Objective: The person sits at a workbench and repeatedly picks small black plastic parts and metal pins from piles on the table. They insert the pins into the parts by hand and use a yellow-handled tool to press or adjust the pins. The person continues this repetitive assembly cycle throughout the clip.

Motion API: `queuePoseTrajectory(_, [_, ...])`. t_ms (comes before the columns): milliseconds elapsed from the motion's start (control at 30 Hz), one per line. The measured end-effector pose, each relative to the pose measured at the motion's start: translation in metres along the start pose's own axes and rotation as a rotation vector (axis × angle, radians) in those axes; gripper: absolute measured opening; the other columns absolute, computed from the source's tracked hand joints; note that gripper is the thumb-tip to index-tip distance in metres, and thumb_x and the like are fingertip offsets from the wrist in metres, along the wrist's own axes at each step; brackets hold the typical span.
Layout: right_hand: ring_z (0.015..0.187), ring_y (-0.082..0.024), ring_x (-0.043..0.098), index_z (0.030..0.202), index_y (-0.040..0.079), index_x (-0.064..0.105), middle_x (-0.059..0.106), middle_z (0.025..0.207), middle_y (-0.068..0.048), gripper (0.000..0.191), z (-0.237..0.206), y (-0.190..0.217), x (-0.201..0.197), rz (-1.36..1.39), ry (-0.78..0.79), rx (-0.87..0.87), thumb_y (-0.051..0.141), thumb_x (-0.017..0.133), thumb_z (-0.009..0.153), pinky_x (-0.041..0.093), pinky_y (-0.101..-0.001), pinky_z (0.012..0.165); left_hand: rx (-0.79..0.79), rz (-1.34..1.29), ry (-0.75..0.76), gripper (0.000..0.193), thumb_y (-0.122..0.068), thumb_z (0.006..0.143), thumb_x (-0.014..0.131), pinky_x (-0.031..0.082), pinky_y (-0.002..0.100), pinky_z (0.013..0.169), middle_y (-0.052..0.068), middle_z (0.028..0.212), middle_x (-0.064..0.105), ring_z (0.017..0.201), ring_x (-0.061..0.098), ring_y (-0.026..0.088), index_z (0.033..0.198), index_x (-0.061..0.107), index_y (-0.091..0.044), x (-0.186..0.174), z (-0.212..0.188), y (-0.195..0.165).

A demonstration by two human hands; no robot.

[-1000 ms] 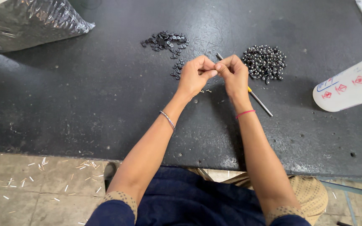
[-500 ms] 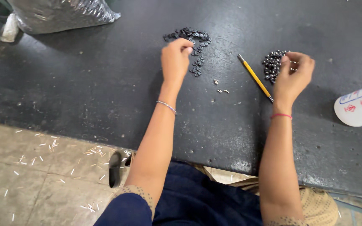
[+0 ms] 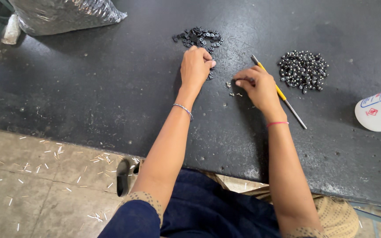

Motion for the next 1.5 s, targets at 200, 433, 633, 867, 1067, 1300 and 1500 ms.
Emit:
queuePoseTrajectory(200, [0.085,-0.020,0.067,0.105,0.008,0.077,0.067,0.096,-0.006,0.018,0.001,0.003,0.005,0.017,0.066,-0.021,0.005,0.078,0.087,0.056,-0.0323,0.077,-0.141,-0.213,0.079,0.015,-0.015,0.077,0.084,0.055,0.038,0.067,0.007,0.075,0.073,0.070,0.073,0.023,0.080,0.072,-0.007,-0.002,0.003,0.005])
queuePoseTrajectory(433, [0.086,-0.019,0.067,0.104,0.007,0.077,0.067,0.097,-0.006,0.015,0.001,0.005,0.006,0.017,0.053,-0.019,0.006,0.077,0.089,0.055,-0.0323,0.077,-0.115,-0.110,-0.084,0.014,-0.011,0.083,0.079,0.053,0.041,0.067,0.009,0.078,0.074,0.076,0.072,0.029,0.087,0.066,-0.006,-0.025,0.002,-0.001])
queuePoseTrajectory(633, [0.083,-0.019,0.066,0.104,0.007,0.077,0.067,0.095,-0.006,0.014,0.000,0.006,0.005,0.009,0.044,-0.013,0.006,0.077,0.090,0.054,-0.0328,0.075,0.109,0.075,-0.091,0.007,-0.008,0.085,0.075,0.052,0.043,0.079,0.006,0.094,0.072,0.095,0.064,0.031,0.089,0.075,-0.014,-0.017,-0.003,-0.012])
queuePoseTrajectory(867, [0.081,-0.019,0.065,0.104,0.007,0.077,0.066,0.093,-0.006,0.014,0.001,0.006,0.005,-0.002,0.039,-0.005,0.006,0.077,0.090,0.054,-0.0327,0.074,0.191,0.156,0.005,0.016,-0.013,0.080,0.080,0.050,0.043,0.085,0.005,0.099,0.061,0.098,0.058,0.029,0.095,0.079,-0.018,0.004,-0.003,-0.022])
queuePoseTrajectory(1067, [0.083,-0.018,0.066,0.105,0.009,0.077,0.067,0.097,-0.005,0.019,0.000,0.006,0.006,0.041,0.060,-0.019,0.007,0.079,0.086,0.055,-0.0317,0.075,0.142,0.127,0.015,0.016,-0.014,0.073,0.086,0.050,0.042,0.086,0.005,0.101,0.061,0.101,0.059,0.028,0.085,0.075,-0.013,0.006,0.001,-0.016])
queuePoseTrajectory(1300, [0.090,-0.024,0.067,0.103,0.013,0.080,0.070,0.099,-0.006,0.022,0.001,0.015,0.010,-0.087,0.050,-0.136,0.008,0.082,0.082,0.053,-0.0369,0.080,0.186,0.102,-0.020,0.016,-0.012,0.078,0.084,0.050,0.041,0.085,0.005,0.097,0.064,0.100,0.059,0.029,0.086,0.069,-0.010,0.000,0.000,-0.026])
queuePoseTrajectory(1500, [0.093,-0.026,0.066,0.101,0.015,0.080,0.070,0.098,-0.005,0.019,0.001,0.020,0.011,-0.134,0.043,-0.145,0.011,0.082,0.082,0.052,-0.0392,0.082,-0.008,-0.242,0.034,0.012,-0.010,0.083,0.078,0.053,0.037,0.068,0.004,0.080,0.074,0.077,0.072,0.023,0.091,0.069,-0.008,0.002,0.001,-0.026])
Point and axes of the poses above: each hand's wrist, its own z-axis towards the middle knuckle, its own x-axis out of the palm, y = z × x, the point moved 7 cm from there along z, towards the middle knuckle
